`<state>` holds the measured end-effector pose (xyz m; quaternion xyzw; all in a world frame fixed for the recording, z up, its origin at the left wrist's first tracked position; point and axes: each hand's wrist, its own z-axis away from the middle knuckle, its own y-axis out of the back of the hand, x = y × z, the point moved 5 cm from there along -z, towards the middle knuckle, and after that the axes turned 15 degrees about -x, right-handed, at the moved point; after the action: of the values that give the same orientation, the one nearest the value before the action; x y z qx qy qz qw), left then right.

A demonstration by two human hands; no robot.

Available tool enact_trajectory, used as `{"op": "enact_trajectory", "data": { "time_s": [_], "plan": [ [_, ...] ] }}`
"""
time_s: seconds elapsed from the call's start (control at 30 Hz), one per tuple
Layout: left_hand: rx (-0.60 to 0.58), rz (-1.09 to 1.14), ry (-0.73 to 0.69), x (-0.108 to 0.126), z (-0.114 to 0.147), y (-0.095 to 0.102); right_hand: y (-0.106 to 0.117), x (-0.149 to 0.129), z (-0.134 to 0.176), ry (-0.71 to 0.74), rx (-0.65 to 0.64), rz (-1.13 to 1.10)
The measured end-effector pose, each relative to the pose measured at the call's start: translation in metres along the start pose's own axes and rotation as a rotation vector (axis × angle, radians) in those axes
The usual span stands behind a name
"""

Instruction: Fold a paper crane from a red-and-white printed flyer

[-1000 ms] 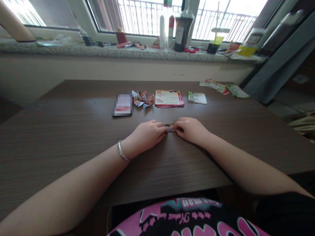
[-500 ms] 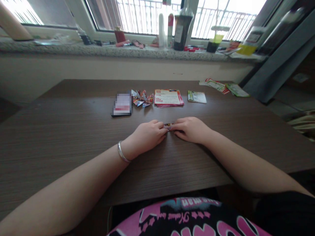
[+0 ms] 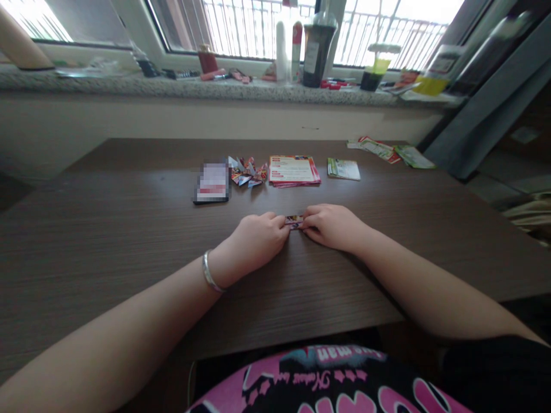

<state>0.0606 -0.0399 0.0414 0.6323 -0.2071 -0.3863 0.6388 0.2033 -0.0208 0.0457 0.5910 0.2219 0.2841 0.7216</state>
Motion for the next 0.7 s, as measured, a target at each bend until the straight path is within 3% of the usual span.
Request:
{"op": "enact_trajectory", "data": {
  "time_s": [0.43, 0.7],
  "plan": [
    [-0.012, -0.051, -0.010, 0.004, 0.001, 0.003, 0.004, 0.006, 0.003, -0.052, -0.061, 0.004],
    [-0.050, 0.040, -0.005, -0.002, 0.001, 0.005, 0.004, 0.012, 0.005, -0.072, -0.081, -0.060]
  ]
}}
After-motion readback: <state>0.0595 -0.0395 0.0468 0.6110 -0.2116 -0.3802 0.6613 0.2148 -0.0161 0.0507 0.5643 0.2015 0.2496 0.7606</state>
